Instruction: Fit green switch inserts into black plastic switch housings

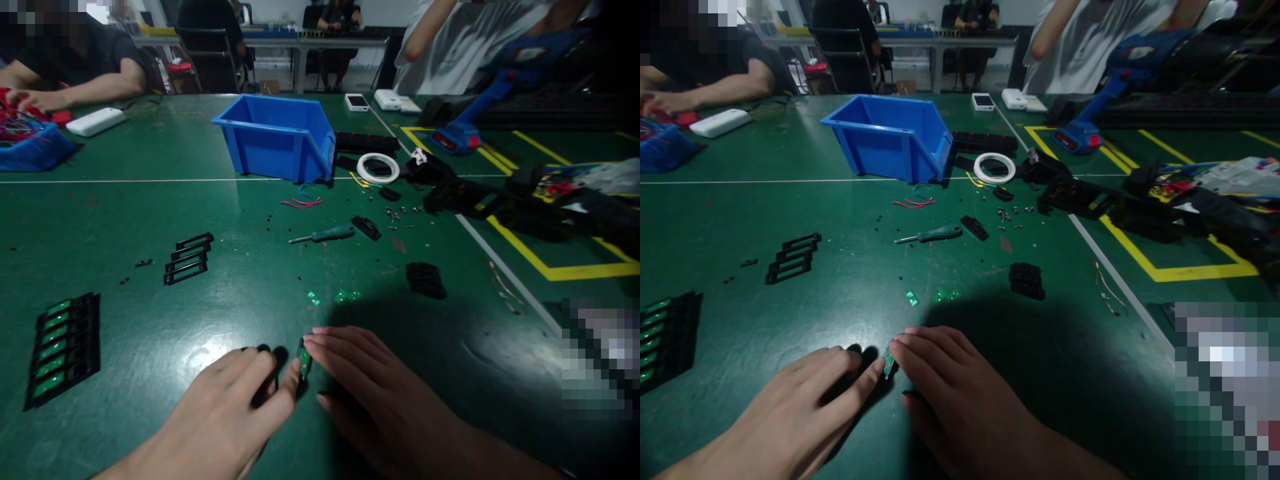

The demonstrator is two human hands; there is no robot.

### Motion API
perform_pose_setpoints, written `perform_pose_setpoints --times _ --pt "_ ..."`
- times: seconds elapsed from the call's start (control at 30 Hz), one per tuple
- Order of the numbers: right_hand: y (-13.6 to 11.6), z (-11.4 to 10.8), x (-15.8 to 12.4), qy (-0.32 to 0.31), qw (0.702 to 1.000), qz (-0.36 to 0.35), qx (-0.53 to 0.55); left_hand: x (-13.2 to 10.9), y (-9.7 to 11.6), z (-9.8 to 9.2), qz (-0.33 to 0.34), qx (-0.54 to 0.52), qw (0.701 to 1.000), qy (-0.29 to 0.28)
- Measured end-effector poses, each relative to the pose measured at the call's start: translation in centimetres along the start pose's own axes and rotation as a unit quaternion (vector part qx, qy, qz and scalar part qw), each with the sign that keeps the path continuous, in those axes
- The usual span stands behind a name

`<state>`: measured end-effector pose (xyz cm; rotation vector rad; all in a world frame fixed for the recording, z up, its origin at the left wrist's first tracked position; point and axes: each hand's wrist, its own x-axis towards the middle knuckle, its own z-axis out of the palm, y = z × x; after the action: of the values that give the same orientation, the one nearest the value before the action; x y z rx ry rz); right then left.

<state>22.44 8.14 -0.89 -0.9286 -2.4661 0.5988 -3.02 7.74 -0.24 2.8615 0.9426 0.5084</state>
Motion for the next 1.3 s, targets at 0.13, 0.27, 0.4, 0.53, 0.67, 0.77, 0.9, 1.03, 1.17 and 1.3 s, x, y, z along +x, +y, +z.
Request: perform_pose_setpoints --times 0.13,0.27,0.4,0.53,0.67,0.77,0.9,1.03,1.17,1.3 --pt "0.0 0.2 -0.2 0.023 1.000 -0.012 0.010 0.0 -0.2 0.3 0.004 -0.009 1.000 0.002" --pt "-0.2 0.1 -0.4 0.041 0.999 -0.017 0.013 0.2 -0.7 -0.1 0.014 -0.039 0.999 -0.023" --pt "-0.4 -0.1 -0.4 0.067 0.997 -0.034 0.019 0.4 -1.0 -0.6 0.027 -0.059 0.997 -0.031" --pt "-0.6 -0.2 -0.4 0.082 0.995 -0.051 0.025 0.6 -1.0 -1.0 0.036 -0.090 0.994 -0.046" --pt "-0.3 -0.5 -0.2 0.080 0.994 -0.068 0.015 0.9 -1.1 -1.0 0.038 -0.109 0.992 -0.045" --pt "0.4 -0.9 0.0 0.057 0.995 -0.083 0.000 0.9 -1.2 -1.0 0.039 -0.115 0.992 -0.045" --pt "1.2 -1.3 0.3 0.042 0.995 -0.086 -0.001 0.7 -1.2 -1.0 0.040 -0.106 0.992 -0.048" --pt "1.2 -1.3 0.4 0.017 0.993 -0.113 0.002 0.5 -1.0 -0.9 0.035 -0.097 0.994 -0.036" --pt "1.2 -1.3 0.4 0.003 0.993 -0.118 0.005 0.6 -0.8 -0.7 0.033 -0.104 0.994 -0.026" --pt "1.2 -1.6 0.6 -0.006 0.993 -0.114 0.010 0.9 -0.7 -0.4 0.042 -0.115 0.992 -0.022"
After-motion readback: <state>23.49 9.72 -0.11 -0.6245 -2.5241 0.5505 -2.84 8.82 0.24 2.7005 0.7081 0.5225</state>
